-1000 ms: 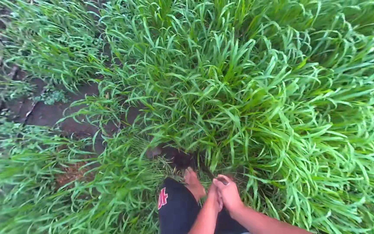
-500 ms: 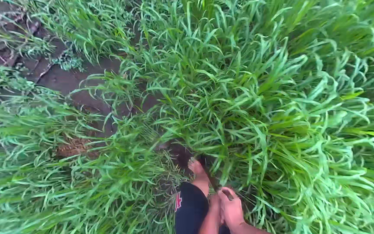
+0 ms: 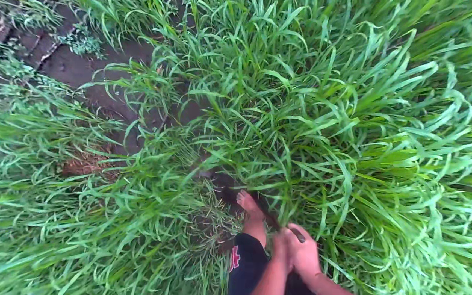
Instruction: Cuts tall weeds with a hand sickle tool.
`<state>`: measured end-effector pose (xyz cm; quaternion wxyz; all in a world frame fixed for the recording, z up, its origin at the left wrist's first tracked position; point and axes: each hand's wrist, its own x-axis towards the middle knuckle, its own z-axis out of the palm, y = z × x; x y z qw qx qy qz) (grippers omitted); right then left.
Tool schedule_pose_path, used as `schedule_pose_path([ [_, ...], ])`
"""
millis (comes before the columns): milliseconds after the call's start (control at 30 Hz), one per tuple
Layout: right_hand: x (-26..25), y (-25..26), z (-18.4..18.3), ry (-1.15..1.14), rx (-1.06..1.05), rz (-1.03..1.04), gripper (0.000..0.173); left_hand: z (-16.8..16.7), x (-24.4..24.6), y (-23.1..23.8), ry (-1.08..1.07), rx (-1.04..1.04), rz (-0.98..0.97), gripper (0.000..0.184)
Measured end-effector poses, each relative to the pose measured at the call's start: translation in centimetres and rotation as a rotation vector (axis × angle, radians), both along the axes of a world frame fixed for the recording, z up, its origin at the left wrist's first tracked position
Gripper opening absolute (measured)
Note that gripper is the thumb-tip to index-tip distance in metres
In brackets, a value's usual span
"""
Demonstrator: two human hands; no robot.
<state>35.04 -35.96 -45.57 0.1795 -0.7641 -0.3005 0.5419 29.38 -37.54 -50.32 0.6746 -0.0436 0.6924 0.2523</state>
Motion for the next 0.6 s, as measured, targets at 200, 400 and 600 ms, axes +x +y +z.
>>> schedule_pose_path([
  [200, 10.8, -1.4, -3.0, -0.155, 0.038, -0.041, 0.025, -2.8, 10.2, 0.0, 0.021, -0.160, -0.009, 0.048],
  [400, 3.7, -0.4, -0.8, -0.103, -0.065, -0.101, 0.023, -3.5, 4.8, -1.5, -0.001, -0.112, -0.004, 0.049],
  [600, -3.0, 3.5, -2.0, -0.129, -0.039, -0.007, 0.024, 3.8, -3.1, 7.1, 0.168, -0.045, -0.187, 0.037],
])
